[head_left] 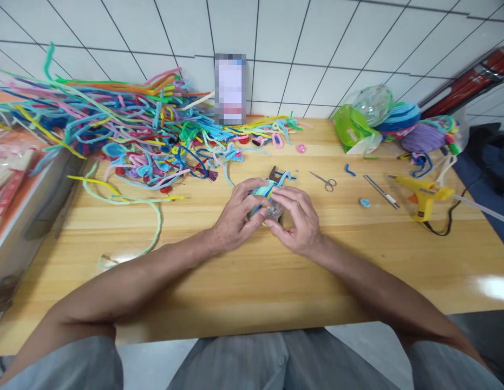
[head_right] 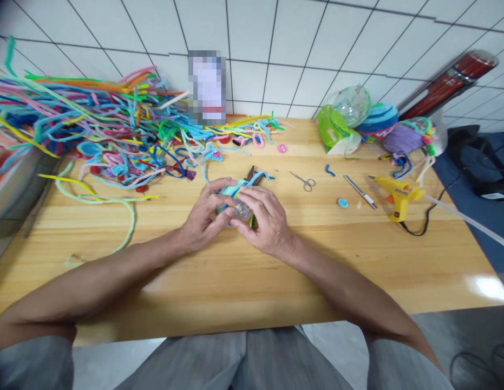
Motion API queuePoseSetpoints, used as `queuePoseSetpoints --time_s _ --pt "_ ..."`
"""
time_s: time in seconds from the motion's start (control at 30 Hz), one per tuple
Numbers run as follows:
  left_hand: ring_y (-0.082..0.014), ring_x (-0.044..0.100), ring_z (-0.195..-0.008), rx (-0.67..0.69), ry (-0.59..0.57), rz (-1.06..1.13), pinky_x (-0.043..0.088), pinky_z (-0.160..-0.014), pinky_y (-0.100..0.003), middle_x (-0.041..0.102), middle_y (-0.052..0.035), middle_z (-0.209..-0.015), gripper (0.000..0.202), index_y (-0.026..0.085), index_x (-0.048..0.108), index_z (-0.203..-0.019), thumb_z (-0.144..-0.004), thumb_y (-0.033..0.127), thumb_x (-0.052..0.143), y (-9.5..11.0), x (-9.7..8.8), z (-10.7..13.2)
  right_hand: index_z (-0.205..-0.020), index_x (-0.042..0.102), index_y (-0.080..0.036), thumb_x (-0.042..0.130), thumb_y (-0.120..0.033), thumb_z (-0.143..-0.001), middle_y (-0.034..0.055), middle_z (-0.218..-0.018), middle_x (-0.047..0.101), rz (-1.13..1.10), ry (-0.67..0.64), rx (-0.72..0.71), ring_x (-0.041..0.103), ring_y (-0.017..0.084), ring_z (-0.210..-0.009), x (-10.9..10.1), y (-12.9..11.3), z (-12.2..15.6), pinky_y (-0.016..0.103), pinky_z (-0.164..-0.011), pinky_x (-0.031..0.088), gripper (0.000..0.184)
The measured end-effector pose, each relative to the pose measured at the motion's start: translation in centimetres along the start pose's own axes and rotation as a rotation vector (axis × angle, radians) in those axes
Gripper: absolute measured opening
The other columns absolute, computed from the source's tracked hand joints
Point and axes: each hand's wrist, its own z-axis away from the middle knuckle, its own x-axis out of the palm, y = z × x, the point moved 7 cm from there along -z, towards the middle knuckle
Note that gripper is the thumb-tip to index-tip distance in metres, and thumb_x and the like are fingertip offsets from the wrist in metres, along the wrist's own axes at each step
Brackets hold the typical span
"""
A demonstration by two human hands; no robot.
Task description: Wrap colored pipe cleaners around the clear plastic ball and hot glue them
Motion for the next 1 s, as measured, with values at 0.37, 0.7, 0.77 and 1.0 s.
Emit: queuePoseSetpoints --time_s 0.37,0.7,0.77,1.0 --pt "-0.0255 0.061 -0.143 -0.286 0.024 0.327 0.05 -0.126 -0.045 0.062 -0.0122 -0.146 0.04 0.025 0.054 -0.144 -0.11 0.042 0.066 -1.1 -0.4 -0.6 -0.168 0.043 -0.027 0.077 -0.032 -0.099 0.0154 -0.138 0.078 0.031 -0.007 -0.029 0.076 0.036 -0.129 0.2 -0.1 0.6 0.06 -0.104 0.068 0.078" --pt "-0.0268 0.064 -0.136 -0.486 0.001 0.465 0.052 -0.122 -0.043 0.065 -0.0108 -0.142 0.044 0.023 0.058 -0.139 -0.099 0.035 0.074 -1.9 0.6 0.1 -0.17 0.043 -0.024 0.083 -0.027 -0.095 0.015 -0.138 0.08 -0.026 -0.004 -0.101 0.077 0.035 -0.131 0.0 -0.4 1.0 0.055 -0.104 0.07 0.086" --pt "-0.0275 0.063 -0.138 -0.473 0.004 0.442 0.049 -0.125 -0.045 0.064 -0.0115 -0.143 0.046 0.023 0.057 -0.139 -0.098 0.034 0.074 -1.6 0.5 0.3 -0.171 0.042 -0.024 0.084 -0.027 -0.094 0.0149 -0.136 0.08 -0.029 0.001 -0.125 0.077 0.034 -0.13 0.0 -0.5 1.1 0.054 -0.103 0.071 0.087" --pt "-0.0285 0.062 -0.139 -0.462 -0.066 0.378 0.051 -0.123 -0.045 0.062 -0.0123 -0.145 0.05 0.024 0.057 -0.143 -0.1 0.043 0.072 -2.1 -0.2 0.6 -0.168 0.044 -0.018 0.082 -0.025 -0.096 0.0162 -0.131 0.083 0.002 0.046 -0.196 0.079 0.032 -0.128 0.3 -1.5 0.7 0.051 -0.102 0.072 0.082"
